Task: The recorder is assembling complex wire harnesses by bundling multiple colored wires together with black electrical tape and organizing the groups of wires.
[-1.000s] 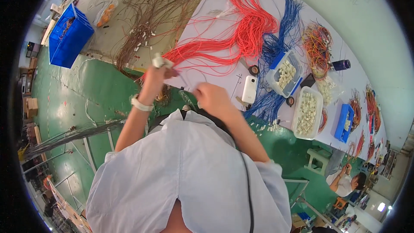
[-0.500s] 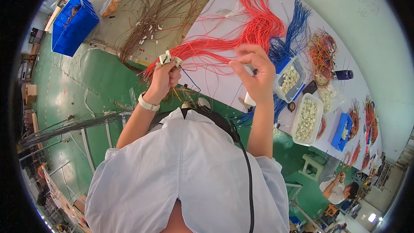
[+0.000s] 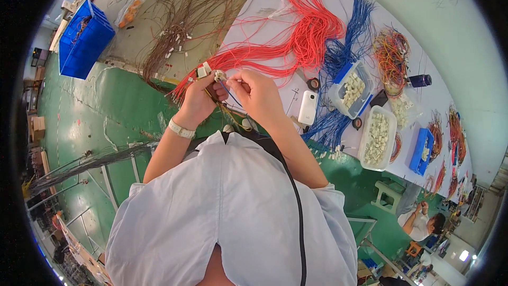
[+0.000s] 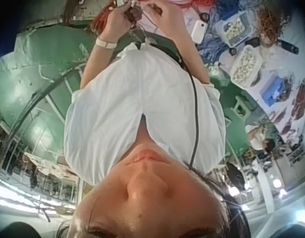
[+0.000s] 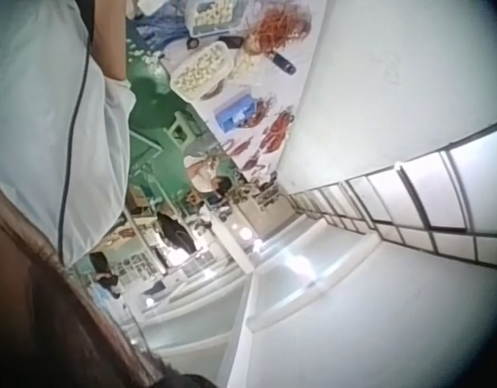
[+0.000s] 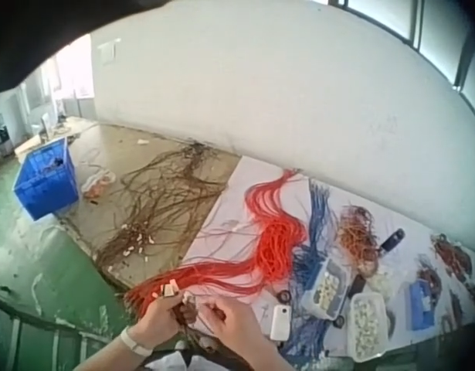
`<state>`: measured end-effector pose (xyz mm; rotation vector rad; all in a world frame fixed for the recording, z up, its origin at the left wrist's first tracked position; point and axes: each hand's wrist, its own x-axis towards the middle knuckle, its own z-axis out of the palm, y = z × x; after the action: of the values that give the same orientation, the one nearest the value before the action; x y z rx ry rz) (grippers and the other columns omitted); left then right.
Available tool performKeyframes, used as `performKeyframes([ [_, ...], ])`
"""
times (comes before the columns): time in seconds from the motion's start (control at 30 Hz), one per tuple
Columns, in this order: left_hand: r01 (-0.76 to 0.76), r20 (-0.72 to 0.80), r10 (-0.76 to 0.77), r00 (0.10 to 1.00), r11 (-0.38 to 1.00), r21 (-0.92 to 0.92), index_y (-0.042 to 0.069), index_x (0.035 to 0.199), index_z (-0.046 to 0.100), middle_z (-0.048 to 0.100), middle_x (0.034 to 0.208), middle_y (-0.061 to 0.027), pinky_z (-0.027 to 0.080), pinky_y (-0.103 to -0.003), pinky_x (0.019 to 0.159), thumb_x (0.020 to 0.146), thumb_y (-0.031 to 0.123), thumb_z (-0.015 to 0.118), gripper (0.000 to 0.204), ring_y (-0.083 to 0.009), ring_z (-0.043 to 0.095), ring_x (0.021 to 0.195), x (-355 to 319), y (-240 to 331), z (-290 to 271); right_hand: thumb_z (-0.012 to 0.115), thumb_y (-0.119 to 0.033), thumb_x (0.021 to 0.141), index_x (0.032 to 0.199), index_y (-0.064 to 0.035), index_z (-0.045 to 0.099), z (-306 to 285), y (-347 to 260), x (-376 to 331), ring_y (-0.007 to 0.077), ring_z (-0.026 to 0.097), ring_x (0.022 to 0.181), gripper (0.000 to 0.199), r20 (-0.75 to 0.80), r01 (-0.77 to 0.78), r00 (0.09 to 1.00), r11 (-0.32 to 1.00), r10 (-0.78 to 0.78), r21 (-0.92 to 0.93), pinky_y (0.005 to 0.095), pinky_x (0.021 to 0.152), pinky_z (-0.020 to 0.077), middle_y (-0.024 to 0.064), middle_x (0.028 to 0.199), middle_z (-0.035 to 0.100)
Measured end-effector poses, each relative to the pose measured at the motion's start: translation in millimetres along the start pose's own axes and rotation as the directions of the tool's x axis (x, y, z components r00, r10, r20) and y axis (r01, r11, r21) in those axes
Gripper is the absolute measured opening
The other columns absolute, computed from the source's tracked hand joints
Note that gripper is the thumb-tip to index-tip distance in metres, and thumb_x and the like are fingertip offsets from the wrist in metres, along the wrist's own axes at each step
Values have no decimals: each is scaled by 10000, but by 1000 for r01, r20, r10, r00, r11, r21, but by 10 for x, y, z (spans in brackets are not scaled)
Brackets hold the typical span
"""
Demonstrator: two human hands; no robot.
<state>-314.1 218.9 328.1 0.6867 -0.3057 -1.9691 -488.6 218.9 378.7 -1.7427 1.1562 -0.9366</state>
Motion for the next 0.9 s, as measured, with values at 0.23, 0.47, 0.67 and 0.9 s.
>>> performKeyframes([
  [0.23, -77, -69, 83, 994, 993, 85, 63, 941, 536, 482, 741, 1, 371, -267, 615, 968, 167, 456, 134, -121, 441, 667, -33, -41, 108, 688, -71, 819, 799, -9, 617, 41, 69, 55, 106, 417, 519, 97, -160, 175, 967, 973, -199, -149, 263, 469, 323, 43, 659, 517],
  [0.47, -167, -125, 192, 973, 968, 188, 86, 968, 516, 485, 746, 10, 384, -257, 611, 981, 171, 456, 105, -107, 453, 668, -34, -54, 176, 685, -72, 796, 765, -40, 541, 214, 189, 75, 185, 509, 523, 150, -267, 283, 881, 887, -391, -363, 308, 462, 405, 60, 686, 539],
  [0.67, -244, -56, 274, 960, 918, 314, 92, 967, 507, 464, 735, 20, 368, -240, 590, 1007, 216, 451, 142, -90, 435, 657, -25, -15, 186, 681, -86, 818, 758, -45, 537, 247, 131, 92, 198, 506, 496, 161, -318, 132, 927, 965, -201, -225, 320, 440, 405, 59, 675, 531],
  [0.9, -265, -64, 291, 954, 926, 268, 74, 943, 496, 444, 705, 8, 357, -241, 572, 1001, 176, 447, 127, -98, 437, 647, -20, -58, 182, 695, -87, 812, 750, -28, 570, 297, 213, 105, 218, 501, 540, 152, -310, 213, 908, 947, -283, -242, 330, 479, 394, 68, 699, 549],
])
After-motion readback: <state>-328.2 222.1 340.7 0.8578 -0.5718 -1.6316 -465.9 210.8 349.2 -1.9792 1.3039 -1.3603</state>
